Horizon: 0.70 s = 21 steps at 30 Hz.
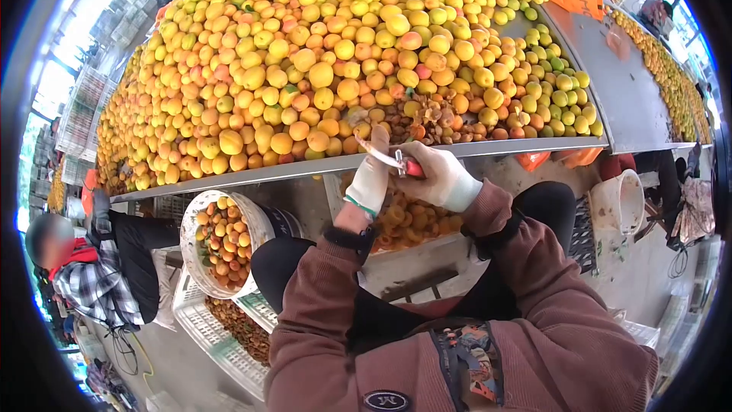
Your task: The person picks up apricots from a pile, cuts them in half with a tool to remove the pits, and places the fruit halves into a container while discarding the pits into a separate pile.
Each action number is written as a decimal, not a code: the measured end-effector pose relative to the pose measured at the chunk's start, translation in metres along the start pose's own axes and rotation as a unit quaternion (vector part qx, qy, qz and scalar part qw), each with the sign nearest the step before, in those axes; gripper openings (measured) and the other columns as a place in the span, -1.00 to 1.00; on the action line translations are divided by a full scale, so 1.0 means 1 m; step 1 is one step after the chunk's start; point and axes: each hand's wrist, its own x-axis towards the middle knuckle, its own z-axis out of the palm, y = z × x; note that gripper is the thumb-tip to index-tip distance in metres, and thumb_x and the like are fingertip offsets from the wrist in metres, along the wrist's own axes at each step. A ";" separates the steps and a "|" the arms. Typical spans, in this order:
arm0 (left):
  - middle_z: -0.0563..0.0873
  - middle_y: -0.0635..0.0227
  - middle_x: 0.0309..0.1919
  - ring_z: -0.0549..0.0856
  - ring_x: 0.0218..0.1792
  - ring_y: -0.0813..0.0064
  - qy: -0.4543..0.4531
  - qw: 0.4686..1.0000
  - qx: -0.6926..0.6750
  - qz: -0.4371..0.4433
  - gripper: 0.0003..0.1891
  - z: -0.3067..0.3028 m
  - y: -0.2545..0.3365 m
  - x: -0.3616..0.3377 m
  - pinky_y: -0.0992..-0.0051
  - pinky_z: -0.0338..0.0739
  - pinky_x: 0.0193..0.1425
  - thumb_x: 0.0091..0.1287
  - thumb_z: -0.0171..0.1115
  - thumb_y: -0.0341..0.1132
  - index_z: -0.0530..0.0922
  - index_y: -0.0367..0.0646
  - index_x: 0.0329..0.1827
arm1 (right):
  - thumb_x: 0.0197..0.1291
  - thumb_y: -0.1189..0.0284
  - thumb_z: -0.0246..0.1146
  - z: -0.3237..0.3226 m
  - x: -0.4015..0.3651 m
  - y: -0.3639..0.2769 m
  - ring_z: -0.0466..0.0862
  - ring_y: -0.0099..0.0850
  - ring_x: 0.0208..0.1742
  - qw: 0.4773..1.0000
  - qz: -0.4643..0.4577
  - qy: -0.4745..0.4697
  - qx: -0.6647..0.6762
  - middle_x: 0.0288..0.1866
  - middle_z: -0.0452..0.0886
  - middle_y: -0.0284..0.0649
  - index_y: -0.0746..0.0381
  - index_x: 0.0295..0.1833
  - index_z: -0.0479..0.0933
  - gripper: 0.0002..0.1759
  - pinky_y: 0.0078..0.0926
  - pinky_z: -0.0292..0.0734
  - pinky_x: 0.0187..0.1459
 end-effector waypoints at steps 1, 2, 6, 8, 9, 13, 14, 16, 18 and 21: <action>0.66 0.48 -0.38 0.63 -0.31 0.62 0.027 0.999 -0.025 0.020 -0.31 0.003 -0.006 0.005 0.59 0.51 -0.20 0.35 0.01 0.42 0.64 -0.12 -0.17 | 0.14 0.32 0.42 0.002 -0.001 0.001 0.70 0.00 -0.12 1.000 0.000 -0.002 -0.001 -0.16 0.66 0.02 0.28 0.13 0.45 -0.50 -0.22 0.61 -0.14; 0.66 0.48 -0.38 0.63 -0.31 0.62 0.026 0.999 -0.026 0.021 -0.31 0.001 -0.010 0.007 0.59 0.51 -0.20 0.35 0.01 0.42 0.64 -0.12 -0.17 | 0.12 0.35 0.40 0.004 -0.001 0.004 0.70 0.01 -0.13 0.999 0.002 -0.010 -0.042 -0.17 0.66 0.03 0.28 0.14 0.45 -0.50 -0.20 0.61 -0.15; 0.60 0.51 -0.45 0.59 -0.36 0.66 0.016 0.997 -0.045 -0.057 -0.34 -0.007 -0.026 0.013 0.55 0.54 -0.23 0.40 -0.01 0.37 0.63 -0.13 -0.17 | 0.07 0.39 0.36 0.015 -0.006 0.015 0.68 0.04 -0.16 0.994 -0.028 0.021 -0.100 -0.18 0.66 0.04 0.27 0.15 0.44 -0.49 -0.13 0.60 -0.18; 0.62 0.51 -0.43 0.60 -0.34 0.63 0.077 0.990 0.120 0.006 -0.32 -0.008 -0.040 0.022 0.54 0.55 -0.22 0.40 -0.01 0.37 0.64 -0.16 -0.12 | 0.09 0.43 0.35 0.018 -0.005 0.022 0.68 0.00 -0.25 0.995 0.000 0.035 -0.095 -0.25 0.65 0.03 0.27 0.10 0.47 -0.56 -0.22 0.60 -0.21; 0.68 0.43 -0.30 0.63 -0.23 0.57 0.065 0.992 0.094 0.052 -0.34 -0.012 -0.053 0.024 0.53 0.55 -0.12 0.49 -0.08 0.28 0.64 -0.22 -0.01 | 0.12 0.49 0.33 0.020 -0.004 0.025 0.67 -0.19 -0.30 0.996 0.035 0.064 -0.041 -0.31 0.64 -0.05 0.28 0.05 0.48 -0.63 -0.32 0.59 -0.23; 0.67 0.31 -0.03 0.66 -0.07 0.46 0.024 0.997 0.058 -0.045 -0.51 0.002 -0.016 0.006 0.47 0.54 0.09 0.63 -0.19 -0.01 0.51 -0.25 0.21 | 0.17 0.51 0.31 0.016 0.012 0.055 0.56 -0.56 -0.35 0.960 0.098 0.223 0.135 -0.37 0.63 -0.23 0.30 0.01 0.52 -0.71 -0.52 0.55 -0.24; 0.67 0.31 -0.03 0.66 -0.07 0.46 0.024 0.997 0.055 -0.043 -0.51 -0.001 -0.018 0.005 0.47 0.54 0.09 0.63 -0.19 -0.01 0.51 -0.25 0.21 | 0.18 0.51 0.30 0.007 0.019 0.060 0.55 -0.56 -0.36 0.947 0.116 0.242 0.177 -0.36 0.63 -0.21 0.31 0.00 0.52 -0.73 -0.52 0.54 -0.24; 0.69 0.19 0.04 0.69 -0.02 0.27 -0.063 0.909 0.403 0.091 -0.62 -0.013 -0.025 0.002 0.37 0.56 0.09 0.58 -0.10 -0.13 0.49 -0.17 0.24 | 0.20 0.49 0.27 -0.015 0.032 0.066 0.53 -0.55 -0.38 0.958 0.104 0.257 0.078 -0.38 0.63 -0.20 0.32 -0.03 0.54 -0.76 -0.51 0.53 -0.25; 0.69 0.28 -0.06 0.69 -0.12 0.35 -0.097 0.907 0.407 0.043 -0.62 -0.010 -0.010 -0.009 0.41 0.56 0.02 0.56 -0.06 -0.09 0.53 -0.14 0.20 | 0.22 0.39 0.26 -0.043 0.037 0.036 0.62 -0.38 -0.39 0.969 0.124 0.210 -0.035 -0.43 0.63 -0.09 0.29 -0.01 0.55 -0.73 -0.44 0.55 -0.23; 0.71 0.31 -0.13 0.71 -0.24 0.30 -0.140 0.807 0.550 0.164 -0.67 -0.033 -0.026 -0.004 0.40 0.59 -0.09 0.51 0.00 -0.14 0.58 -0.07 0.16 | 0.22 0.26 0.29 -0.067 0.042 0.068 0.70 -0.09 -0.29 0.957 0.180 0.174 -0.145 -0.36 0.66 0.02 0.26 -0.01 0.55 -0.66 -0.28 0.57 -0.20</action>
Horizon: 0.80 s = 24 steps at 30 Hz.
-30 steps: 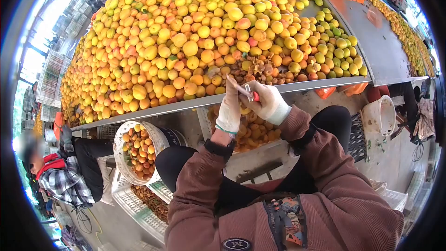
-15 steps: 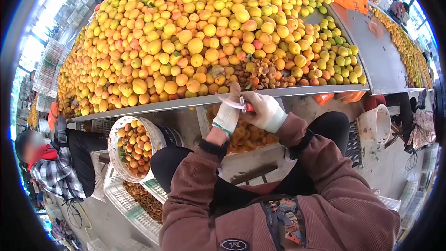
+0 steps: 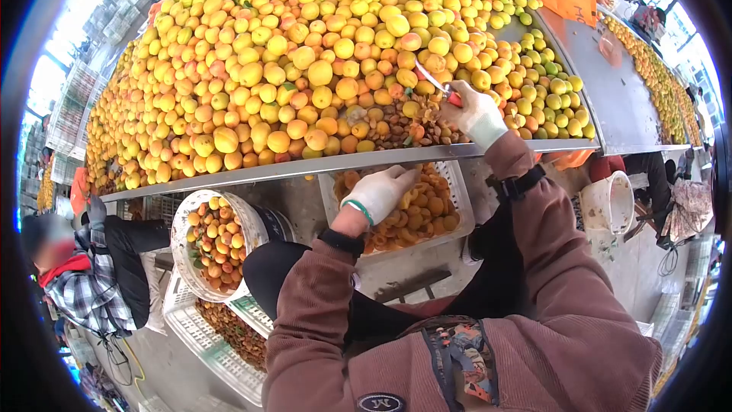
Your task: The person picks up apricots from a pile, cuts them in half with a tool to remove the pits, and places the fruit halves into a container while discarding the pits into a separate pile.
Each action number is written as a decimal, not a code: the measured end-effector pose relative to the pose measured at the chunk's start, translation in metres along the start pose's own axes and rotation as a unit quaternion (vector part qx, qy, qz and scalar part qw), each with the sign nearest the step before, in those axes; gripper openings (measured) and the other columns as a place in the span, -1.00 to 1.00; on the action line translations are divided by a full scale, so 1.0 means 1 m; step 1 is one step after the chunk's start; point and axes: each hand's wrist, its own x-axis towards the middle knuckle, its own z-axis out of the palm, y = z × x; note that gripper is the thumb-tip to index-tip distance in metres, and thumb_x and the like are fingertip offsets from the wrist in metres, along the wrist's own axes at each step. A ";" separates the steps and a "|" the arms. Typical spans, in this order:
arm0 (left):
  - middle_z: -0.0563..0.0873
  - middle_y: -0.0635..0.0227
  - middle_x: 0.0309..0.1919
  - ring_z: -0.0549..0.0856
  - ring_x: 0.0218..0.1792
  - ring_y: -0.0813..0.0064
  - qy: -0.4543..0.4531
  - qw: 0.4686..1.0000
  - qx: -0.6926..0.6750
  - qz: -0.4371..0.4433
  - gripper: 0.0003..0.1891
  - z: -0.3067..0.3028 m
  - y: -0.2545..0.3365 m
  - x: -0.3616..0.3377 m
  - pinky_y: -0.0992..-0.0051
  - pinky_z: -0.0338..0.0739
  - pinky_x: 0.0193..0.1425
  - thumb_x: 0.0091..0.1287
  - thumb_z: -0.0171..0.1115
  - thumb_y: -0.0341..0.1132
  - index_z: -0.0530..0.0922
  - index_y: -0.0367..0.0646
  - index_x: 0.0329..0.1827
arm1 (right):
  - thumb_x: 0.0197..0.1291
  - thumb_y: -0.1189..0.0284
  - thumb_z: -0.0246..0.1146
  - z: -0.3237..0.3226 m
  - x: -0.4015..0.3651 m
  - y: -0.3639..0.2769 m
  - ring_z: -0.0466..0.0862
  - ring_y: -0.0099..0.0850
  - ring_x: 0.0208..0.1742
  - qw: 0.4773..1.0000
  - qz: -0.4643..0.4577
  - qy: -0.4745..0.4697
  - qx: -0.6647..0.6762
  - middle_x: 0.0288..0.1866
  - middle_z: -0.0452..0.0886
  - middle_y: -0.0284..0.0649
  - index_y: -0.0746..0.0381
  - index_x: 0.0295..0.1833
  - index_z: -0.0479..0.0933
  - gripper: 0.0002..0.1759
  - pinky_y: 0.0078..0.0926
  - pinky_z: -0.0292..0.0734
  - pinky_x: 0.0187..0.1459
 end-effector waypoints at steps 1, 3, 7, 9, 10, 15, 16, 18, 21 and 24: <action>0.71 0.26 -0.11 0.72 -0.25 0.18 0.051 0.972 0.183 0.138 -0.71 0.004 -0.010 0.001 0.36 0.61 -0.12 0.49 0.01 -0.22 0.58 -0.04 0.15 | 0.20 0.20 0.31 -0.007 0.004 0.008 0.69 -0.02 -0.25 0.998 -0.040 -0.010 -0.056 -0.33 0.67 0.05 0.25 -0.01 0.55 -0.62 -0.22 0.57 -0.20; 0.70 0.22 -0.08 0.72 -0.23 0.13 0.018 0.995 0.096 -0.018 -0.73 -0.021 0.022 0.006 0.35 0.62 -0.12 0.45 0.03 -0.30 0.60 -0.04 0.13 | 0.19 0.13 0.33 -0.013 0.005 0.013 0.68 0.06 -0.20 0.990 -0.078 -0.020 -0.112 -0.31 0.67 0.07 0.24 -0.02 0.55 -0.58 -0.15 0.57 -0.19; 0.70 0.19 -0.09 0.71 -0.21 0.07 0.118 0.970 0.203 0.068 -0.74 -0.038 0.024 0.015 0.26 0.62 -0.09 0.34 0.14 -0.33 0.66 -0.05 0.05 | 0.14 0.06 0.36 -0.013 0.002 0.008 0.68 0.03 -0.19 0.983 -0.032 -0.102 -0.151 -0.28 0.67 0.04 0.21 -0.06 0.55 -0.54 -0.12 0.57 -0.17; 0.71 0.16 -0.05 0.70 -0.13 0.03 0.156 0.972 0.166 0.059 -0.70 -0.037 0.026 0.031 0.22 0.58 0.03 0.29 0.18 -0.27 0.66 -0.08 0.05 | 0.12 0.05 0.35 0.003 0.002 0.018 0.68 0.00 -0.16 0.967 -0.108 -0.098 -0.209 -0.24 0.67 0.03 0.19 -0.04 0.57 -0.53 -0.11 0.59 -0.11; 0.70 0.15 -0.02 0.69 -0.10 0.03 0.187 0.976 0.112 0.011 -0.68 -0.037 0.030 0.042 0.21 0.57 0.05 0.27 0.20 -0.23 0.66 -0.09 0.05 | 0.11 0.05 0.34 0.011 -0.004 0.017 0.68 -0.03 -0.15 0.967 -0.141 -0.066 -0.200 -0.22 0.67 0.01 0.18 -0.03 0.58 -0.53 -0.11 0.60 -0.07; 0.70 0.10 0.00 0.63 0.04 0.00 0.181 0.968 0.169 -0.031 -0.59 -0.028 0.025 0.094 0.16 0.49 0.15 0.22 0.23 -0.23 0.60 -0.05 0.15 | 0.10 0.18 0.38 0.003 0.002 0.015 0.68 -0.03 -0.14 0.986 -0.060 -0.144 -0.051 -0.22 0.66 0.04 0.24 -0.04 0.58 -0.58 -0.19 0.57 -0.09; 0.71 0.10 -0.03 0.62 0.06 -0.01 0.150 0.968 0.189 -0.061 -0.56 -0.029 0.028 0.103 0.15 0.47 0.16 0.17 0.27 -0.24 0.58 -0.04 0.16 | 0.10 0.21 0.38 0.002 0.002 0.015 0.69 -0.03 -0.13 0.986 -0.033 -0.163 -0.008 -0.22 0.66 0.06 0.25 -0.01 0.56 -0.58 -0.22 0.58 -0.08; 0.71 0.10 -0.03 0.62 0.06 0.00 0.131 0.968 0.198 -0.085 -0.55 -0.032 0.031 0.113 0.14 0.47 0.16 0.14 0.30 -0.24 0.57 -0.05 0.14 | 0.09 0.23 0.39 0.003 0.002 0.018 0.69 -0.04 -0.12 0.985 -0.052 -0.162 -0.011 -0.23 0.66 0.06 0.26 0.02 0.54 -0.56 -0.24 0.58 -0.07; 0.70 0.10 -0.05 0.65 0.00 0.03 0.112 0.963 0.228 -0.094 -0.54 -0.033 0.029 0.127 0.17 0.51 0.11 0.03 0.42 -0.24 0.58 -0.06 0.04 | 0.07 0.30 0.39 0.000 0.002 0.018 0.70 -0.10 -0.15 0.984 -0.049 -0.168 -0.009 -0.23 0.66 0.04 0.29 0.08 0.49 -0.51 -0.29 0.58 -0.07; 0.72 0.05 -0.10 0.67 0.00 0.00 0.094 0.972 0.207 -0.064 -0.55 -0.037 0.030 0.129 0.17 0.51 0.12 0.06 0.40 -0.20 0.58 -0.07 0.04 | 0.03 0.28 0.37 -0.004 0.005 0.024 0.69 -0.05 -0.13 0.989 -0.035 -0.109 0.095 -0.25 0.66 0.03 0.26 -0.01 0.53 -0.57 -0.28 0.58 -0.05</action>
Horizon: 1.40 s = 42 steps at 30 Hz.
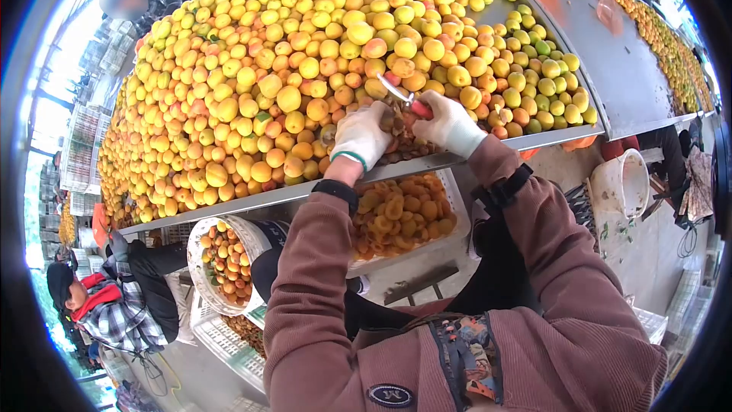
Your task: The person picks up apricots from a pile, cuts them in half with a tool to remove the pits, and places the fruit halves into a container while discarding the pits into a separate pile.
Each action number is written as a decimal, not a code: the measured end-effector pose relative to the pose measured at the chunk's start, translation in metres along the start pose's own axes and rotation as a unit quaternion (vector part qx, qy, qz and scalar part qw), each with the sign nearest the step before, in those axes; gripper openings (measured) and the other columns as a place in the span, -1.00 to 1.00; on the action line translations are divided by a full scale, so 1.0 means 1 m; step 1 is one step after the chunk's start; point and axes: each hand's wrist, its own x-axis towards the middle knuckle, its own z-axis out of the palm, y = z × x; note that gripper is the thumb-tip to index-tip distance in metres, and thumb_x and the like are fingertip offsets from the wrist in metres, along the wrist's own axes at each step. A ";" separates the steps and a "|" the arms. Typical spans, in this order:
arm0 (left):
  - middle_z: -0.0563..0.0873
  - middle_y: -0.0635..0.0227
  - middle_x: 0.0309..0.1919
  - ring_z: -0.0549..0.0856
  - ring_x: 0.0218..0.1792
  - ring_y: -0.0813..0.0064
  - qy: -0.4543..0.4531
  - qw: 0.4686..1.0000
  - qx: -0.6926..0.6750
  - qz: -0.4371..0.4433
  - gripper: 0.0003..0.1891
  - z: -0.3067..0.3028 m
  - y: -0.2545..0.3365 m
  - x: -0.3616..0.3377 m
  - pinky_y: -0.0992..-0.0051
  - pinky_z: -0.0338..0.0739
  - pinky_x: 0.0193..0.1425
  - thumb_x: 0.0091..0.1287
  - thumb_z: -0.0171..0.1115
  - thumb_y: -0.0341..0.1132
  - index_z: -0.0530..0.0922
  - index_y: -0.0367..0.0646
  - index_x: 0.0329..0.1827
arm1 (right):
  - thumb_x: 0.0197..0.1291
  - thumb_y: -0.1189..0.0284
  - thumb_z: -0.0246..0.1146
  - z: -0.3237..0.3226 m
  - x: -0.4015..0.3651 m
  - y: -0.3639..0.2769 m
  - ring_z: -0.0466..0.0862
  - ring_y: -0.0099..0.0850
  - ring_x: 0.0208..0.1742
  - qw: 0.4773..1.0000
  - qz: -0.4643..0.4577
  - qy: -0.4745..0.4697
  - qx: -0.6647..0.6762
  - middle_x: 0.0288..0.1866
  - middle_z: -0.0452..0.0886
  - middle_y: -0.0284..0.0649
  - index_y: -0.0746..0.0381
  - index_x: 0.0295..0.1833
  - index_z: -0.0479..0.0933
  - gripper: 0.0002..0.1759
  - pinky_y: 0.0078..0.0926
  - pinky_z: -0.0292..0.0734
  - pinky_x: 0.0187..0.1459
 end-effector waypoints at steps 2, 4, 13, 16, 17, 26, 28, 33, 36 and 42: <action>0.73 0.02 -0.10 0.68 0.00 0.00 -0.040 0.998 -0.038 -0.024 -0.55 -0.007 -0.003 0.000 0.17 0.52 0.11 0.08 0.38 -0.16 0.58 -0.07 0.05 | 0.05 0.28 0.37 -0.007 0.003 0.007 0.69 -0.10 -0.11 0.998 0.048 0.010 0.035 -0.21 0.67 0.03 0.27 0.03 0.53 -0.55 -0.32 0.57 -0.03; 0.73 -0.09 -0.13 0.69 0.01 -0.01 -0.085 0.991 -0.050 -0.091 -0.53 -0.017 -0.001 0.001 0.17 0.54 0.09 0.15 0.30 -0.07 0.60 -0.15 0.06 | 0.07 0.28 0.36 -0.010 0.003 0.009 0.70 -0.17 -0.10 0.995 0.085 0.018 0.048 -0.19 0.67 0.00 0.28 0.05 0.53 -0.55 -0.35 0.57 -0.04; 0.73 0.20 -0.21 0.68 -0.23 0.49 0.013 0.873 -0.442 -0.207 -0.56 -0.042 -0.025 -0.012 0.52 0.56 -0.08 0.25 0.25 -0.18 0.62 -0.32 0.09 | 0.22 0.17 0.26 -0.003 0.007 0.014 0.66 -0.36 -0.18 0.980 0.116 0.012 0.163 -0.23 0.68 -0.11 0.31 0.06 0.58 -0.54 -0.44 0.54 -0.07; 0.73 0.26 -0.11 0.67 -0.14 0.53 -0.006 0.917 -0.362 -0.166 -0.57 -0.048 -0.027 -0.013 0.54 0.57 -0.06 0.27 0.26 -0.21 0.61 -0.27 0.14 | 0.27 0.11 0.27 -0.008 0.001 0.000 0.65 -0.39 -0.20 0.986 0.127 -0.028 0.102 -0.26 0.68 -0.15 0.30 0.05 0.60 -0.53 -0.45 0.54 -0.09; 0.71 0.34 -0.08 0.66 -0.10 0.57 -0.007 0.952 -0.285 -0.115 -0.58 -0.052 -0.027 -0.014 0.57 0.57 -0.06 0.29 0.27 -0.22 0.61 -0.24 0.17 | 0.27 0.11 0.27 -0.008 -0.001 0.001 0.65 -0.39 -0.20 0.986 0.127 -0.029 0.103 -0.26 0.68 -0.15 0.30 0.05 0.60 -0.53 -0.45 0.54 -0.09; 0.63 0.30 0.16 0.70 -0.05 0.55 0.038 0.967 -0.225 -0.116 -0.68 -0.268 -0.104 -0.084 0.58 0.59 0.08 0.46 0.06 -0.31 0.61 -0.28 0.15 | 0.34 0.24 0.26 -0.065 -0.045 -0.015 0.49 -0.68 -0.48 0.966 0.151 0.097 0.186 -0.47 0.54 -0.39 0.29 -0.15 0.57 -0.71 -0.65 0.35 -0.46; 0.69 0.33 -0.06 0.66 -0.14 0.61 0.087 0.991 -0.010 -0.096 -0.62 -0.332 -0.138 -0.108 0.62 0.56 -0.01 0.40 0.16 -0.29 0.57 -0.26 0.22 | 0.33 0.22 0.26 -0.083 -0.070 -0.025 0.47 -0.67 -0.49 0.947 0.219 0.096 0.214 -0.51 0.53 -0.40 0.27 -0.16 0.56 -0.71 -0.67 0.33 -0.46; 0.63 0.59 -0.27 0.51 -0.29 0.76 0.231 0.918 -0.153 -0.282 -0.59 -0.466 -0.196 -0.089 0.67 0.42 -0.09 0.41 0.16 -0.13 0.58 -0.09 0.25 | 0.31 0.18 0.27 -0.103 -0.081 0.008 0.51 -0.61 -0.45 0.973 0.178 0.147 0.022 -0.49 0.55 -0.38 0.30 -0.12 0.54 -0.65 -0.61 0.38 -0.41; 0.70 0.46 -0.10 0.64 -0.15 0.58 0.111 0.987 -0.080 -0.080 -0.62 -0.374 -0.120 -0.046 0.56 0.52 0.01 0.38 0.14 -0.20 0.61 -0.15 0.19 | 0.27 0.21 0.28 -0.115 -0.046 0.006 0.65 -0.46 -0.34 0.978 0.140 0.146 -0.047 -0.37 0.64 -0.16 0.25 -0.05 0.59 -0.67 -0.48 0.53 -0.25; 0.68 0.11 0.07 0.71 0.00 0.21 -0.117 0.985 0.013 0.128 -0.67 -0.121 -0.049 -0.002 0.40 0.59 0.11 0.32 0.16 -0.35 0.63 -0.13 0.13 | 0.19 0.15 0.26 -0.114 0.007 0.061 0.68 -0.03 -0.11 0.943 0.067 0.147 -0.293 -0.16 0.68 -0.05 0.16 -0.06 0.59 -0.66 -0.13 0.58 -0.08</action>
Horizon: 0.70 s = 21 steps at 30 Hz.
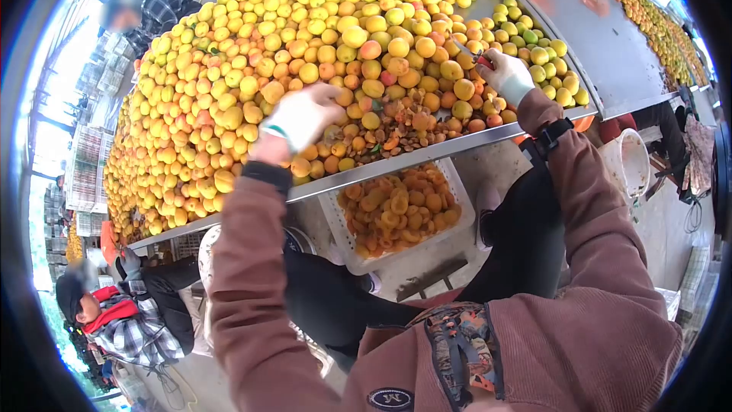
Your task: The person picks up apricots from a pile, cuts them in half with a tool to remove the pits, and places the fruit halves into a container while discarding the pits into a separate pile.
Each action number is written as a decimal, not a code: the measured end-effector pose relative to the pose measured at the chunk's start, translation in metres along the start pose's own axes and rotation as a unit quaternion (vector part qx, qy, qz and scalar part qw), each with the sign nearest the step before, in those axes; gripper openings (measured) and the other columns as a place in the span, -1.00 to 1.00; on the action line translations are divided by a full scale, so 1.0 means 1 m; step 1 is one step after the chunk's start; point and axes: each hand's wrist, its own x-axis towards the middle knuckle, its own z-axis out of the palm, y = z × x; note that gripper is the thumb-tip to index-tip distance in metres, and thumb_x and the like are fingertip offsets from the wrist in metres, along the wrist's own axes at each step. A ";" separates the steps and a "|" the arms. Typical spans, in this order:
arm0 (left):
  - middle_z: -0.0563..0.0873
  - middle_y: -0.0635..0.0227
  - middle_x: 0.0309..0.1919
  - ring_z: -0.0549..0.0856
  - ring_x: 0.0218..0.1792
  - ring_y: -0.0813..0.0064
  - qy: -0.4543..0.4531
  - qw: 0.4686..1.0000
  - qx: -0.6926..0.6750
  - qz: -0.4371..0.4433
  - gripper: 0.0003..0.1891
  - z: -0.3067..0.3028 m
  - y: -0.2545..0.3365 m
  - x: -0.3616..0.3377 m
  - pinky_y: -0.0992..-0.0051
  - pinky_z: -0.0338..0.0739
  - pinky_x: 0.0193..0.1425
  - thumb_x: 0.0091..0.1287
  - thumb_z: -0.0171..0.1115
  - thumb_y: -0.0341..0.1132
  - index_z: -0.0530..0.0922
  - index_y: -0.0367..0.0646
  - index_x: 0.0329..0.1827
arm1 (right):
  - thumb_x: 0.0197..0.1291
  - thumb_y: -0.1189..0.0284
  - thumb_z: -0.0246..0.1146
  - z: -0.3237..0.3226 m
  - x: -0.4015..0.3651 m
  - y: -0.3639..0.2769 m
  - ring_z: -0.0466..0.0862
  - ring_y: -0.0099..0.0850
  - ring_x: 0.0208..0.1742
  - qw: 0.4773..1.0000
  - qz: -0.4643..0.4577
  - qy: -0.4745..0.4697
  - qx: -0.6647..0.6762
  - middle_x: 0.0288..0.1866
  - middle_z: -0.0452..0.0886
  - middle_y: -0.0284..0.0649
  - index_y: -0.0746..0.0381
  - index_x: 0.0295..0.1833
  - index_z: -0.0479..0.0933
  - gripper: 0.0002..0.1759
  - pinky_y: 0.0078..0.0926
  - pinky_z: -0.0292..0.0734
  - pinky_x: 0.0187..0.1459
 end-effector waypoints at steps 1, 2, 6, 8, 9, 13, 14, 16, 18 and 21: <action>0.72 0.13 0.02 0.72 -0.02 0.19 0.045 0.992 -0.069 -0.095 -0.61 0.024 0.019 0.010 0.40 0.59 0.11 0.27 0.21 -0.25 0.63 -0.05 0.16 | 0.19 0.16 0.26 0.000 0.003 0.002 0.68 -0.03 -0.10 0.998 -0.027 0.018 -0.061 -0.13 0.66 -0.06 0.16 -0.07 0.58 -0.67 -0.12 0.58 -0.09; 0.72 0.09 0.02 0.69 0.04 0.15 0.033 0.991 -0.076 -0.105 -0.57 0.042 0.024 0.019 0.34 0.55 0.16 0.24 0.22 -0.18 0.61 -0.04 0.18 | 0.18 0.20 0.26 -0.001 -0.001 -0.004 0.67 -0.02 -0.09 0.990 -0.048 0.062 -0.115 -0.08 0.62 -0.09 0.13 -0.07 0.58 -0.71 -0.11 0.59 -0.06; 0.71 0.03 0.01 0.67 0.08 0.07 0.013 0.991 0.065 -0.119 -0.59 0.091 0.038 0.037 0.23 0.53 0.23 0.21 0.22 -0.15 0.65 0.05 0.14 | 0.18 0.23 0.26 0.002 -0.020 -0.060 0.63 -0.08 0.03 0.989 -0.137 -0.021 -0.045 -0.07 0.61 -0.09 0.13 0.00 0.59 -0.68 -0.11 0.56 0.01; 0.71 0.04 0.00 0.67 0.08 0.08 -0.001 0.988 0.059 -0.145 -0.61 0.092 0.042 0.043 0.23 0.54 0.21 0.21 0.22 -0.16 0.66 0.04 0.11 | 0.13 0.22 0.30 0.020 -0.034 -0.084 0.62 -0.08 0.03 0.977 -0.188 -0.090 0.034 -0.08 0.61 -0.08 0.13 0.04 0.60 -0.63 -0.11 0.56 0.01; 0.72 0.05 0.00 0.67 0.07 0.08 -0.015 0.984 0.053 -0.169 -0.64 0.091 0.042 0.047 0.22 0.54 0.19 0.22 0.22 -0.17 0.67 0.02 0.08 | 0.10 0.22 0.33 0.025 -0.043 -0.096 0.62 -0.07 0.02 0.972 -0.202 -0.110 0.056 -0.08 0.60 -0.06 0.14 0.05 0.59 -0.60 -0.12 0.56 0.00; 0.70 0.16 -0.05 0.64 0.04 0.08 0.133 0.956 0.147 -0.216 -0.67 0.058 0.031 0.037 0.18 0.55 0.11 0.19 0.28 -0.20 0.68 0.03 0.02 | -0.01 0.22 0.41 0.050 -0.046 -0.093 0.63 -0.06 -0.01 0.961 -0.240 -0.137 0.017 -0.08 0.60 -0.02 0.18 0.03 0.57 -0.53 -0.15 0.57 -0.01; 0.69 0.19 -0.06 0.62 0.03 0.08 0.202 0.950 0.154 -0.179 -0.67 0.055 0.017 0.032 0.18 0.55 0.12 0.20 0.27 -0.19 0.68 0.04 0.04 | 0.00 0.22 0.40 0.043 -0.043 -0.093 0.64 -0.05 -0.03 0.966 -0.220 -0.132 0.029 -0.08 0.61 -0.02 0.18 0.02 0.57 -0.54 -0.14 0.57 -0.02; 0.68 0.16 -0.02 0.61 0.08 0.08 0.244 0.951 0.133 -0.138 -0.64 0.052 0.007 0.027 0.21 0.51 0.18 0.22 0.24 -0.18 0.67 0.02 0.08 | 0.05 0.26 0.37 0.037 -0.038 -0.084 0.65 -0.02 -0.09 0.976 -0.183 -0.114 0.040 -0.13 0.62 -0.03 0.19 -0.03 0.58 -0.62 -0.13 0.58 -0.05; 0.68 0.13 -0.01 0.62 0.08 0.08 0.162 0.975 0.040 -0.147 -0.63 0.063 0.020 0.029 0.20 0.50 0.19 0.20 0.23 -0.19 0.67 0.02 0.09 | 0.06 0.26 0.36 0.039 -0.038 -0.074 0.65 -0.03 -0.09 0.977 -0.176 -0.116 0.026 -0.14 0.62 -0.04 0.19 -0.04 0.58 -0.64 -0.13 0.59 -0.06; 0.68 0.06 0.00 0.63 0.08 0.07 0.057 0.991 0.015 -0.122 -0.59 0.080 0.055 0.028 0.20 0.47 0.23 0.21 0.17 -0.18 0.64 -0.01 0.13 | 0.09 0.24 0.33 0.040 -0.040 -0.072 0.67 -0.06 -0.09 0.975 -0.179 -0.131 -0.030 -0.18 0.64 -0.07 0.20 -0.07 0.60 -0.66 -0.14 0.60 -0.08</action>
